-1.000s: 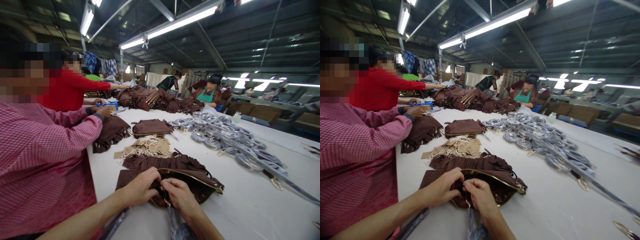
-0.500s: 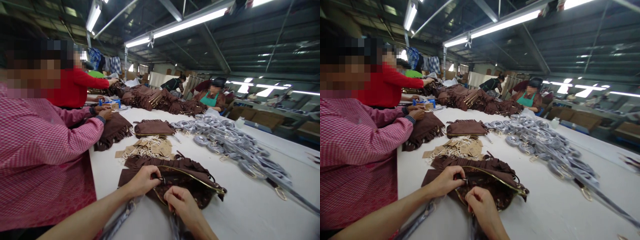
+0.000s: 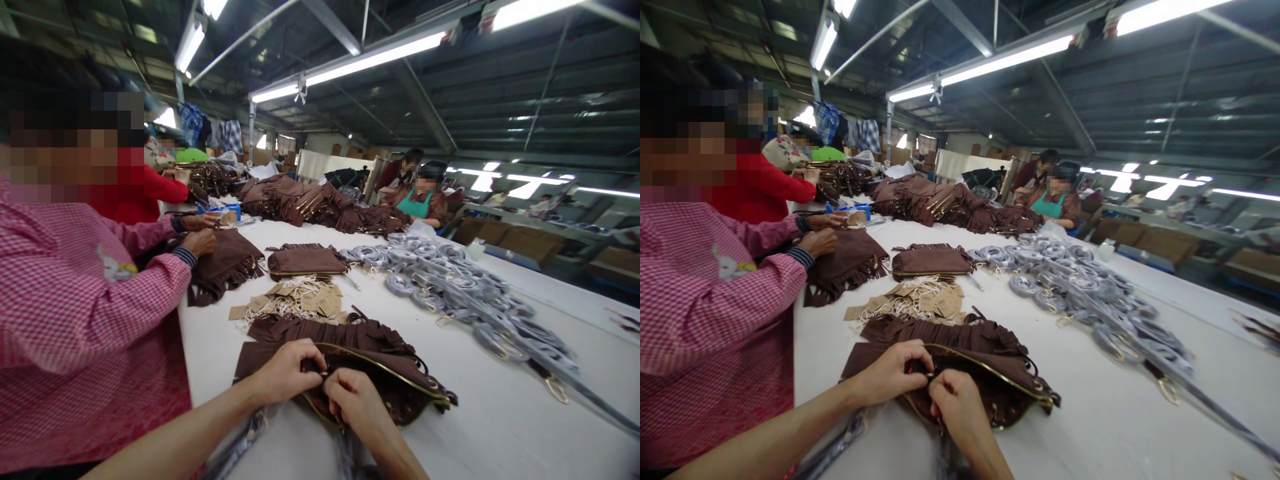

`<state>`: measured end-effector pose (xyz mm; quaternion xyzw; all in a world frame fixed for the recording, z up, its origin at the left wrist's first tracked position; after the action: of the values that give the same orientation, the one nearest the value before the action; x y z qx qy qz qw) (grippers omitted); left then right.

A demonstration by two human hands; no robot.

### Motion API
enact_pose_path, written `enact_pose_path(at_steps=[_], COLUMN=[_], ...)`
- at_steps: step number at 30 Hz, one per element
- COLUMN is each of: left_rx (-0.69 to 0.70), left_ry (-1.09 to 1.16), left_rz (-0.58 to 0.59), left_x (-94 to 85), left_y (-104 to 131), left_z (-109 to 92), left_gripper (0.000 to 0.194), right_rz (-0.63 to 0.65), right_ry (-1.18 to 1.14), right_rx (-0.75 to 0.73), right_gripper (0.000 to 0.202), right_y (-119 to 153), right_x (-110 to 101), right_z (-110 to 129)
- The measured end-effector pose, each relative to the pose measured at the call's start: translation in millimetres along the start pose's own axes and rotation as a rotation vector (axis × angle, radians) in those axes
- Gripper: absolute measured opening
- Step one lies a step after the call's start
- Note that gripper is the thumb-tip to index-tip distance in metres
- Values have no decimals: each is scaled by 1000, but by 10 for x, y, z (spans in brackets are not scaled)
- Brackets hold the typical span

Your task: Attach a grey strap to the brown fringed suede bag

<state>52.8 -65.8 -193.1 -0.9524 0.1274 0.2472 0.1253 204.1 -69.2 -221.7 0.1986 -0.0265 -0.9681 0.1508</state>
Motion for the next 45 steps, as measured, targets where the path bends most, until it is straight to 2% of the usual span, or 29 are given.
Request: enact_pose_path(at_steps=[6, 9, 12, 14, 15, 17, 19, 21, 24, 26, 29, 31, 35, 39, 42, 45], left_rx=[-51, 49, 196, 232, 205, 63, -106, -193, -181, -128, -93, -138, -223, -224, -220, -219], left_ry=[17, -32, -155, -147, -102, 48, 221, 339, 298, 197, 127, 183, 388, 475, 522, 576], left_rz=[-68, -117, -174, -179, -156, -64, 11, 24, 31, 84, 157, 160, 104, 73, 47, 13], left_x=[73, -1, -105, -116, -93, 6, 126, 205, 229, 224, 241, 273, 339, 347, 325, 305], left_y=[-16, 3, 60, 105, 125, 159, 192, 218, 237, 244, 237, 218, 177, 171, 172, 165], left_z=[-29, -166, -413, -545, -575, -552, -468, -397, -387, -435, -480, -449, -327, -284, -291, -278], left_gripper=[16, 15, 16, 17, 17, 15, 14, 16, 16, 14, 16, 16, 15, 17, 18, 20], right_rz=[-31, -25, 96, 198, 245, 325, 388, 419, 359, 297, 283, 252, 92, 22, -27, -156], right_ry=[86, 91, -137, -345, -430, -525, -524, -482, -502, -563, -658, -694, -647, -545, -533, -581], right_rx=[-88, -164, -33, 77, 111, 155, 190, 210, 206, 173, 111, 80, 55, 36, -42, -83], right_gripper=[27, 15, 16, 21, 23, 26, 27, 27, 28, 27, 29, 35, 37, 44, 52, 44], right_y=[49, 114, 188, 244, 272, 324, 365, 389, 380, 362, 346, 329, 255, 206, 204, 196], right_x=[-92, -248, -371, -403, -408, -411, -416, -437, -504, -553, -590, -596, -564, -481, -459, -505], right_z=[70, 156, 197, 219, 233, 258, 267, 263, 251, 253, 270, 261, 168, 114, 126, 105])
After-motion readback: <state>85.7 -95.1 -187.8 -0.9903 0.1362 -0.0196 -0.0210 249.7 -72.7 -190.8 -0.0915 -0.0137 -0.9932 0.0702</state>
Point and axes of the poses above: each hand's wrist, its own y-axis away from the middle knuckle, its own x-axis out of the palm, z = x × y, the point moved 3 cm from there along -y, towards the middle knuckle, and after that the axes turned 3 degrees about -z, right-handed, at the moved point
